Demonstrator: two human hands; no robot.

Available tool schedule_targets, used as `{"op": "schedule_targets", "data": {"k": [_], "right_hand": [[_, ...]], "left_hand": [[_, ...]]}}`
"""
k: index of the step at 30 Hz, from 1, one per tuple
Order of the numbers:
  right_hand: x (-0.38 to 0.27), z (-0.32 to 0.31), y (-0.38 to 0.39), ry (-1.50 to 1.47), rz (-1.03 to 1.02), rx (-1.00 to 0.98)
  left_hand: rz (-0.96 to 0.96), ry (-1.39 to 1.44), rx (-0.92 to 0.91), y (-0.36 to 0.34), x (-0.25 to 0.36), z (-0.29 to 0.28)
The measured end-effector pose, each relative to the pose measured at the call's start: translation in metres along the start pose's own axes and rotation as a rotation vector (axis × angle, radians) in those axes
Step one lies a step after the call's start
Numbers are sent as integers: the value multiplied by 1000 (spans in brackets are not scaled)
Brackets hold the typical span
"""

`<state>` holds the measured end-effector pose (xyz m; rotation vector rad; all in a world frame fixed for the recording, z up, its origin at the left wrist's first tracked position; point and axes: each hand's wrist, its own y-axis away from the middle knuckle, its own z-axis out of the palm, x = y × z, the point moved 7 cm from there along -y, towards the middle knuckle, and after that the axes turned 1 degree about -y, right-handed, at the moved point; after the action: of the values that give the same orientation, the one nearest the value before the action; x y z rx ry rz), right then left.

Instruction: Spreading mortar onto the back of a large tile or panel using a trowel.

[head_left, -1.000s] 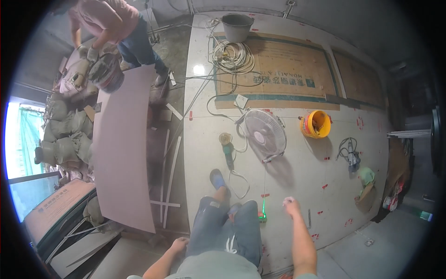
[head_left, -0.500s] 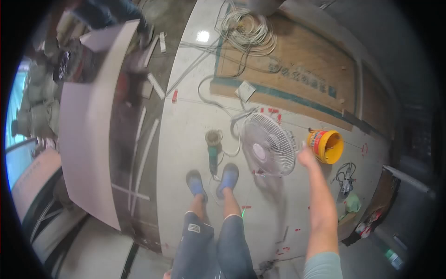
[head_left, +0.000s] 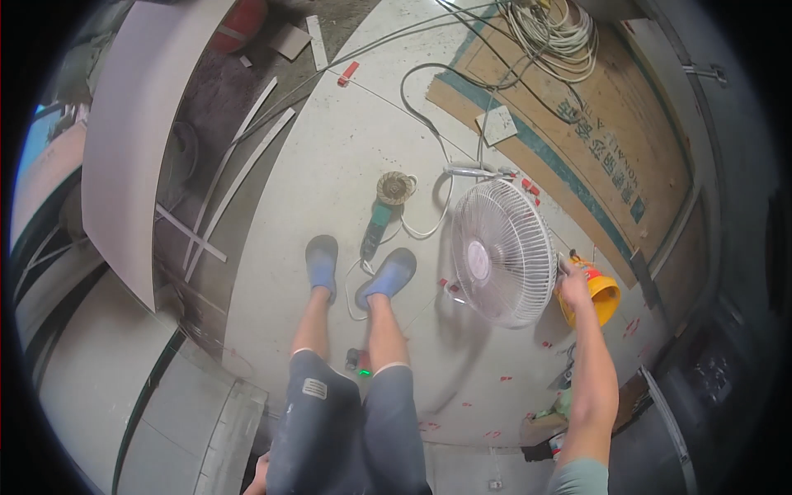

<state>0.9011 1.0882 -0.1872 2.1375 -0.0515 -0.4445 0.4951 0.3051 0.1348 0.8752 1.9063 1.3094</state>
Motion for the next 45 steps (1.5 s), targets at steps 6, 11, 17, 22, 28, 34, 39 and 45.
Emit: {"op": "schedule_targets", "data": {"k": [6, 11, 17, 22, 28, 34, 39, 45], "right_hand": [[-84, 19, 49, 135, -170, -165], [-52, 3, 32, 30, -155, -290], [-83, 1, 9, 42, -61, -314], [-111, -16, -5, 126, -14, -334], [-129, -29, -28, 256, -53, -314], [-124, -21, -17, 324, -157, -304], [-144, -7, -14, 427, -259, -282], [-113, -15, -24, 357, -144, -230]], "left_hand": [[-36, 14, 38, 24, 9, 16], [-42, 65, 13, 12, -13, 23], [-57, 45, 26, 12, -20, 18], [-92, 12, 23, 15, -29, 12], [-128, 36, 45, 10, -41, 9], [-46, -30, 2, 6, -34, 4], [-45, -40, 11, 22, -11, 9], [-45, -72, 3, 22, 24, 21]]}}
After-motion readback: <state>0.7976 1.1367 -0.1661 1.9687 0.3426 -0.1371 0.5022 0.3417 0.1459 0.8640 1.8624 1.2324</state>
